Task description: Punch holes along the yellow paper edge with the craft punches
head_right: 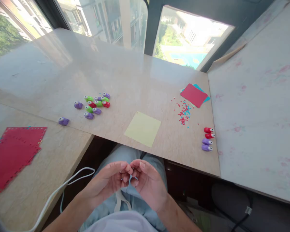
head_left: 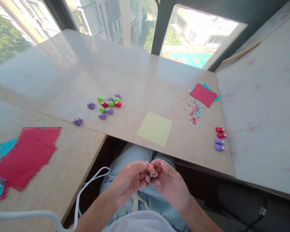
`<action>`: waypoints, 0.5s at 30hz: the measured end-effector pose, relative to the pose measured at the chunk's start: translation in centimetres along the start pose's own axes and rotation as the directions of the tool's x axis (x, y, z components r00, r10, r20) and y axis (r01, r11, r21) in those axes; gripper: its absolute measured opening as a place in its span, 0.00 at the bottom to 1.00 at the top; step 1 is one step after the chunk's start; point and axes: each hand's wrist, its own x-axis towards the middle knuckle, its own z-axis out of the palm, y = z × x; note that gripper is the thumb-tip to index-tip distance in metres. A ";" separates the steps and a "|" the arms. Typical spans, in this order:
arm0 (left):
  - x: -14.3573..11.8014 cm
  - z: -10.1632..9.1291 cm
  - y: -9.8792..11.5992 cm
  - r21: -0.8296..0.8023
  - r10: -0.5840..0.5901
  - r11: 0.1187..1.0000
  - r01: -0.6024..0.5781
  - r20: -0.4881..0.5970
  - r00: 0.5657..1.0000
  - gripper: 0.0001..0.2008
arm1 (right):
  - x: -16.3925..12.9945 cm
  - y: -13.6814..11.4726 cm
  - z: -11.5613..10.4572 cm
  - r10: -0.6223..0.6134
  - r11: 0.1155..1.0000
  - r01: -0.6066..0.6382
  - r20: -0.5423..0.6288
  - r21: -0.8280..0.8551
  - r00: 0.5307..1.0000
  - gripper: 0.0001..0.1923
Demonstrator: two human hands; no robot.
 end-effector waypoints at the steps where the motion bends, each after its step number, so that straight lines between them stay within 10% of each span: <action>1: 0.0 0.0 0.0 -0.003 0.002 1.000 -0.002 -0.001 1.000 0.16 | 0.0 0.0 0.1 0.000 1.000 0.000 0.000 -0.004 1.000 0.09; 12: -1.8 -1.8 -0.7 0.032 0.138 0.990 -0.137 -0.033 0.990 0.09 | 0.5 0.3 -0.7 -0.048 0.999 0.047 -0.112 -0.011 0.993 0.07; 15: -3.3 -3.4 -1.3 0.052 -0.041 0.998 0.041 -0.001 0.999 0.35 | 0.6 0.2 -1.4 -0.061 0.998 0.061 -0.121 -0.004 0.991 0.06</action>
